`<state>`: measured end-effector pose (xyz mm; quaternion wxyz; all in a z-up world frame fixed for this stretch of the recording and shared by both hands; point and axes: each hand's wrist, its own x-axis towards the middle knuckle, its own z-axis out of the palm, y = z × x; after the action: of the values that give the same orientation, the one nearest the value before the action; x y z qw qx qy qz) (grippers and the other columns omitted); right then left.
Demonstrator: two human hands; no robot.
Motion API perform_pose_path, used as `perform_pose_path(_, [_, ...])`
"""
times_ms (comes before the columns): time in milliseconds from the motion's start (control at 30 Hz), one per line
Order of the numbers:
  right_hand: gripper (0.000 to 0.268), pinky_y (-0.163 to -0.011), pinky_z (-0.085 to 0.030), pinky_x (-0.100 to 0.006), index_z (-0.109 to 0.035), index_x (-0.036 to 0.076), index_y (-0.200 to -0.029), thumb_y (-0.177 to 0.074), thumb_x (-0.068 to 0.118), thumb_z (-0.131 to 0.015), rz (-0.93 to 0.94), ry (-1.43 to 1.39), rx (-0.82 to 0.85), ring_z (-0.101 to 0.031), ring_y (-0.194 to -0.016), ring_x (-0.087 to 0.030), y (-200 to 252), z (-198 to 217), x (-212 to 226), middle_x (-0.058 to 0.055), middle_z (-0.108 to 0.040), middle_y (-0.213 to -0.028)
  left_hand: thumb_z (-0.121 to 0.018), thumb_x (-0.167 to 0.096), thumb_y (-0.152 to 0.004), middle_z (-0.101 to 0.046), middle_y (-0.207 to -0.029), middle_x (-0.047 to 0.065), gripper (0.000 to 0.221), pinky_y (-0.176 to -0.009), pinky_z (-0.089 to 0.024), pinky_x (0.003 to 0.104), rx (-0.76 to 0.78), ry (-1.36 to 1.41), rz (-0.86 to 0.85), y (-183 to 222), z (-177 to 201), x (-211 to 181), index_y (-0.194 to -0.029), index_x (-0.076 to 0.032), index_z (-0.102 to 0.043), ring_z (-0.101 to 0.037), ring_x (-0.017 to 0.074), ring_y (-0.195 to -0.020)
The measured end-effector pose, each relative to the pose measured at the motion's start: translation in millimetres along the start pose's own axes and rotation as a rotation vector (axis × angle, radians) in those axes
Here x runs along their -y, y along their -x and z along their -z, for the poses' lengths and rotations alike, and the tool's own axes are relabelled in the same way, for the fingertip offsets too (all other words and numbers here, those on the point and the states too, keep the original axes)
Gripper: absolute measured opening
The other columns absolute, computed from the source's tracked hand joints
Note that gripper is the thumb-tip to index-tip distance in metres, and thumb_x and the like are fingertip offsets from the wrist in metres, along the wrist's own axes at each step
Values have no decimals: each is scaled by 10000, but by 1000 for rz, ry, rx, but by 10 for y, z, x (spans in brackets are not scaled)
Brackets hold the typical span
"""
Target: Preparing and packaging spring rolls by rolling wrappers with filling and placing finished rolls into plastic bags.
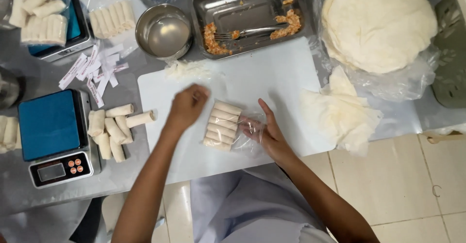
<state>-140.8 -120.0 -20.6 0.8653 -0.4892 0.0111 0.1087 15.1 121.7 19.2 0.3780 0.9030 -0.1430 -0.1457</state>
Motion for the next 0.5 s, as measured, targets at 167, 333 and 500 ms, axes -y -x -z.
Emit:
perform_pose_path(167, [779, -1047, -518, -405, 71, 295, -1641, -1012, 90, -341, -34, 145, 78, -582, -1212, -206, -43, -84, 149, -242, -416, -1574, -541, -295, -1057, -689, -1029, 122, 286, -784, -605, 441, -80, -248, 50, 387, -444, -116, -1188, -79, -676, -723, 313, -948])
perform_pose_path(333, [867, -817, -629, -328, 85, 306, -1632, -1018, 133, -502, -70, 137, 69, -671, -1054, -208, 6, -106, 213, -293, -240, -1632, -637, -86, -975, -646, -1211, 211, 339, -926, -509, 488, -537, -517, -593, 355, -571, -80, -1303, -4, -654, -619, 387, -1158])
perform_pose_path(500, [881, -505, -622, -320, 97, 247, -1631, -975, 90, -469, -164, 197, 51, -714, -652, -247, 113, -138, 507, -323, -632, -1252, -389, -523, -1070, -307, -1664, 208, 735, -1277, -61, 483, 101, -542, -436, 782, -514, -604, -1581, 4, -343, -235, 313, -1558])
